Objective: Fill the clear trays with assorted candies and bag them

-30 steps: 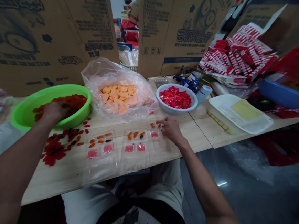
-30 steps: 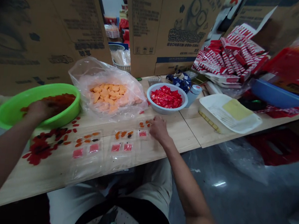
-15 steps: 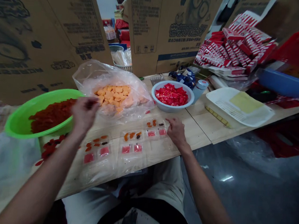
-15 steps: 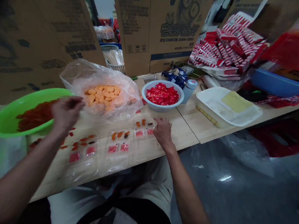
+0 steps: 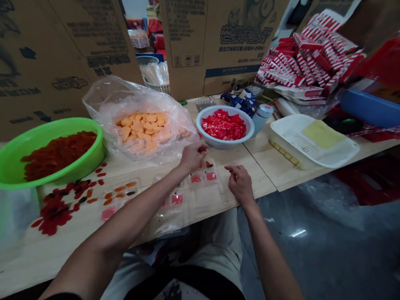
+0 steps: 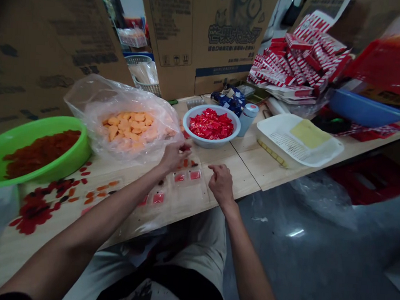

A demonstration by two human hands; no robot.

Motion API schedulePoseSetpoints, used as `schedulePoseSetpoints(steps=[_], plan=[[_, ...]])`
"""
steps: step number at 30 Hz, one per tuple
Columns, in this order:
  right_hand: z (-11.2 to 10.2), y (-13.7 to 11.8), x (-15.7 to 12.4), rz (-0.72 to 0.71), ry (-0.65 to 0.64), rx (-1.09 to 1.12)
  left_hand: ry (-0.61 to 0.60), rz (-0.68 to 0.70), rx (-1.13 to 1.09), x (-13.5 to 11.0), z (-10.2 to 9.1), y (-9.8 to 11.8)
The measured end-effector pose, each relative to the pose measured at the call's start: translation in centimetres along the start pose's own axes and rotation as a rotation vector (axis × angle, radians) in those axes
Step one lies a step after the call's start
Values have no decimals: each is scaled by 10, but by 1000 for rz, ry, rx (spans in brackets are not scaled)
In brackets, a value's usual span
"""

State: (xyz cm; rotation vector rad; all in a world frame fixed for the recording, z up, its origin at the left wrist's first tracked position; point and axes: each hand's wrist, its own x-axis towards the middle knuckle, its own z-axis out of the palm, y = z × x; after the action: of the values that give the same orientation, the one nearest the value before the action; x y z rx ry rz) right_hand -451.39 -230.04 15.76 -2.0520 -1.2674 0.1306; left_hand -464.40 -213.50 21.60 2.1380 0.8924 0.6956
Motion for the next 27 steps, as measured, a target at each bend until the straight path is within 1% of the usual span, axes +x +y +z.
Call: schedulePoseSetpoints(steps=[1, 2, 3, 5, 7, 8, 9, 10, 11, 12, 13, 14, 15, 17, 18, 20, 21, 23, 25, 27], plan=[[1, -2, 1, -15, 1, 0, 52, 38, 11, -7, -16, 2], [2, -4, 3, -40, -3, -2, 117, 81, 39, -15, -37, 3], [4, -7, 6, -74, -14, -6, 195, 119, 90, -25, -62, 2], [9, -14, 11, -153, -53, -25, 410, 118, 259, -44, -122, -7], [14, -22, 18, -221, -111, -66, 606, 32, 428, -62, -184, -25], [16, -25, 21, -239, -139, -97, 663, -16, 506, -71, -212, -35], [19, -28, 25, -244, -162, -131, 668, -70, 577, -79, -235, -45], [21, -31, 28, -239, -185, -163, 675, -122, 635, -87, -251, -52], [23, -33, 32, -224, -205, -193, 658, -161, 675, -94, -260, -57], [24, -34, 35, -203, -223, -220, 613, -188, 682, -101, -260, -60], [25, -35, 37, -179, -238, -246, 542, -204, 656, -106, -254, -59], [26, -36, 39, -158, -247, -268, 442, -207, 603, -110, -241, -57], [26, -37, 41, -143, -247, -284, 309, -199, 535, -112, -223, -53], [25, -38, 42, -125, -225, -306, 48, -168, 440, -114, -179, -43], [24, -38, 42, -123, -209, -307, -58, -141, 438, -114, -157, -38], [21, -37, 39, -125, -184, -297, -215, -87, 480, -113, -120, -30], [19, -36, 37, -129, -177, -287, -269, -62, 508, -113, -106, -28], [16, -36, 29, -135, -165, -264, -323, -25, 560, -113, -87, -27], [13, -38, 16, -139, -155, -238, -338, -5, 589, -114, -78, -29], [14, -45, 0, -170, -156, -205, -347, 7, 581, -115, -76, -33]])
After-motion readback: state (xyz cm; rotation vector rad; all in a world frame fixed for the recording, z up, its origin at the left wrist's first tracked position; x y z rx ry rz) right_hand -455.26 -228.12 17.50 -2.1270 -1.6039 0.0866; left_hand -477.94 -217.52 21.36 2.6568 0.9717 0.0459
